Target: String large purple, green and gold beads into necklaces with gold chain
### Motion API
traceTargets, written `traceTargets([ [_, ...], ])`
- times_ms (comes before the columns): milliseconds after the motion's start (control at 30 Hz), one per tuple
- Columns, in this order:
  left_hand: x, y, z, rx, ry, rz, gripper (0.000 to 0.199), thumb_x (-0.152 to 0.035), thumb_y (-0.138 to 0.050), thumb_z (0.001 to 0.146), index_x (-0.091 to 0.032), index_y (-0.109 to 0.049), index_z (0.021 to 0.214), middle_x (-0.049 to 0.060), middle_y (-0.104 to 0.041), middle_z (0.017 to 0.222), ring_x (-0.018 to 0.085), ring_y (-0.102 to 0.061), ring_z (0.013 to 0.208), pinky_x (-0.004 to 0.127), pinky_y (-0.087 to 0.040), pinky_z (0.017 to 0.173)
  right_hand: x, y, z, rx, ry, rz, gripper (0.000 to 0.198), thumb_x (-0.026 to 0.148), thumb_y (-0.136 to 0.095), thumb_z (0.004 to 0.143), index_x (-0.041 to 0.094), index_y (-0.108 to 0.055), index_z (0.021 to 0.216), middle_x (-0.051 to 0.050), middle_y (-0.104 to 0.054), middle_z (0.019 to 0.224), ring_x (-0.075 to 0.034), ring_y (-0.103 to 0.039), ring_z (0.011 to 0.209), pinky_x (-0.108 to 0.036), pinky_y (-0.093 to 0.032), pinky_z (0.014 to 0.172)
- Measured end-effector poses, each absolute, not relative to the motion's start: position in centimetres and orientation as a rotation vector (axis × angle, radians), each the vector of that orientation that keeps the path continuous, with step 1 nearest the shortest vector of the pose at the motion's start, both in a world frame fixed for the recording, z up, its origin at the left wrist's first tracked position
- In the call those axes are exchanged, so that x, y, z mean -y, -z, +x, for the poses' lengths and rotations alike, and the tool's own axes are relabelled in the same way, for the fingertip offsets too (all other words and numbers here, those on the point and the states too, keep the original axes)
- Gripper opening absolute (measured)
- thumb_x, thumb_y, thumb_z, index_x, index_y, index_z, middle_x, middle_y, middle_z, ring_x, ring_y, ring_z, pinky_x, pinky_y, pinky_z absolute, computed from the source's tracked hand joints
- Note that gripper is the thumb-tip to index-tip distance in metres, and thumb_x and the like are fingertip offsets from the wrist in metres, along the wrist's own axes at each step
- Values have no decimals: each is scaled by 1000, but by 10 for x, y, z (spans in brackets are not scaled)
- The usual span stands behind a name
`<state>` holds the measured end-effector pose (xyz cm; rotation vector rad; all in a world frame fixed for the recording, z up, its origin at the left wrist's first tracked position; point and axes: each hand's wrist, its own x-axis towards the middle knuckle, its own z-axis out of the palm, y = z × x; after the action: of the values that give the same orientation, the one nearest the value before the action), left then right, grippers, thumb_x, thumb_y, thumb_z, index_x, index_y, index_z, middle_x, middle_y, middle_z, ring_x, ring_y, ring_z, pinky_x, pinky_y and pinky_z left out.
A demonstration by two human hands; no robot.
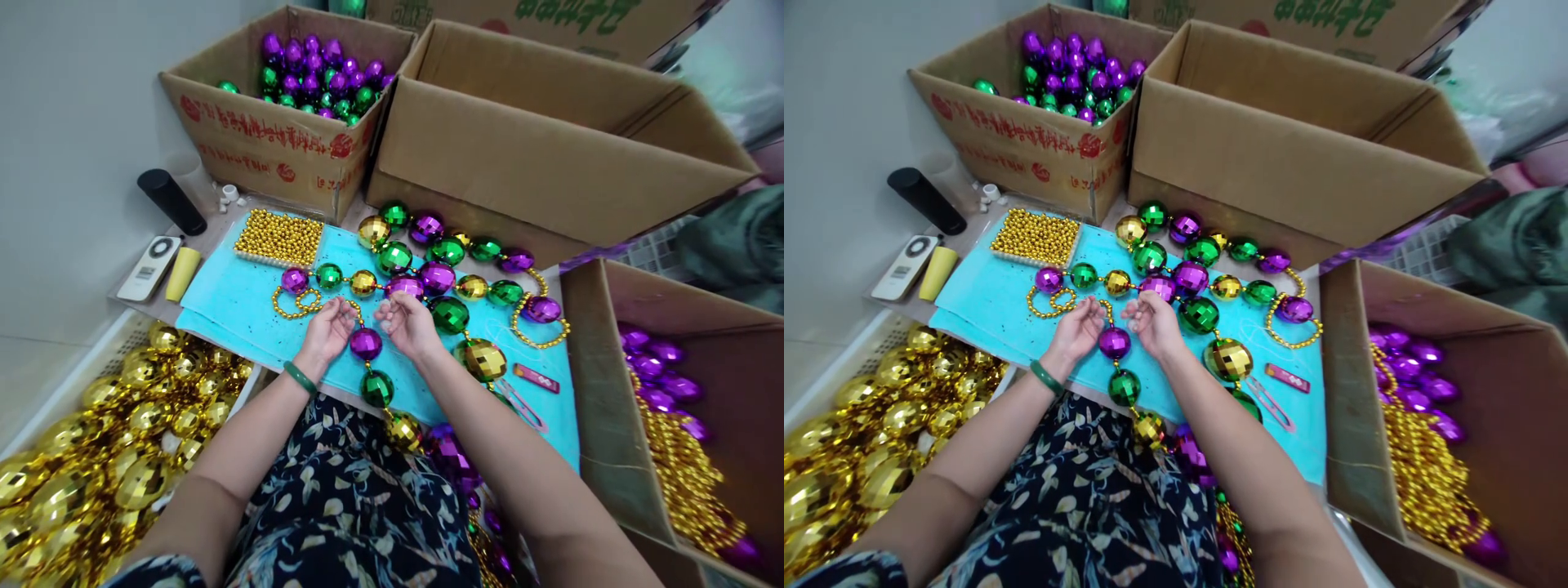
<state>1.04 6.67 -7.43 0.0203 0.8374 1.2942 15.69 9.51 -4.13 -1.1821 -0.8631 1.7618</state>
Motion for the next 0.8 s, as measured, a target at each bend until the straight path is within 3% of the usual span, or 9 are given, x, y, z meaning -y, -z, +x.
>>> traceTargets([
  [100,-67,75,12,-842,-1274,197,10,-20,-58,85,-17,-49,81,-7,-43,52,6,-45,45,16,-34,43,-99,48,155,1066,-1692,-1273,38,54,-60,69,23,-39,67,10,-27,46,-7,-29,36,-20,-20,35],
  [167,-68,75,13,-857,-1262,319,19,-24,-63,81,-19,-45,78,-9,-38,48,5,-40,41,16,-27,40,-101,53,155,1141,-1647,-1301,40,54,-64,67,22,-40,65,11,-26,45,-5,-24,36,-20,-19,36],
  [367,-70,75,11,-953,-1159,492,29,-30,-67,76,-20,-40,72,-12,-27,42,4,-28,35,16,-16,39,-102,70,162,1319,-1530,-1402,40,55,-63,66,22,-41,60,10,-29,44,-6,-25,38,-21,-20,39],
  [533,-67,77,9,-968,-1125,528,31,-32,-68,74,-20,-40,71,-12,-29,43,3,-27,34,16,-13,38,-99,79,170,1469,-1413,-1461,39,54,-59,68,21,-42,58,8,-33,46,-7,-29,43,-22,-23,43],
  [667,-64,69,8,-973,-1134,577,28,-33,-67,73,-20,-43,72,-10,-35,43,5,-36,36,17,-20,39,-96,70,174,1557,-1356,-1442,36,49,-60,68,19,-45,56,8,-34,48,-8,-30,47,-22,-24,46],
  [800,-70,37,7,-1028,-1240,866,14,-29,-64,75,-17,-57,75,-1,-59,60,11,-56,61,20,-39,53,-93,45,169,1656,-1370,-1344,26,39,-69,65,17,-64,78,9,-39,49,-8,-32,47,-22,-27,48],
])
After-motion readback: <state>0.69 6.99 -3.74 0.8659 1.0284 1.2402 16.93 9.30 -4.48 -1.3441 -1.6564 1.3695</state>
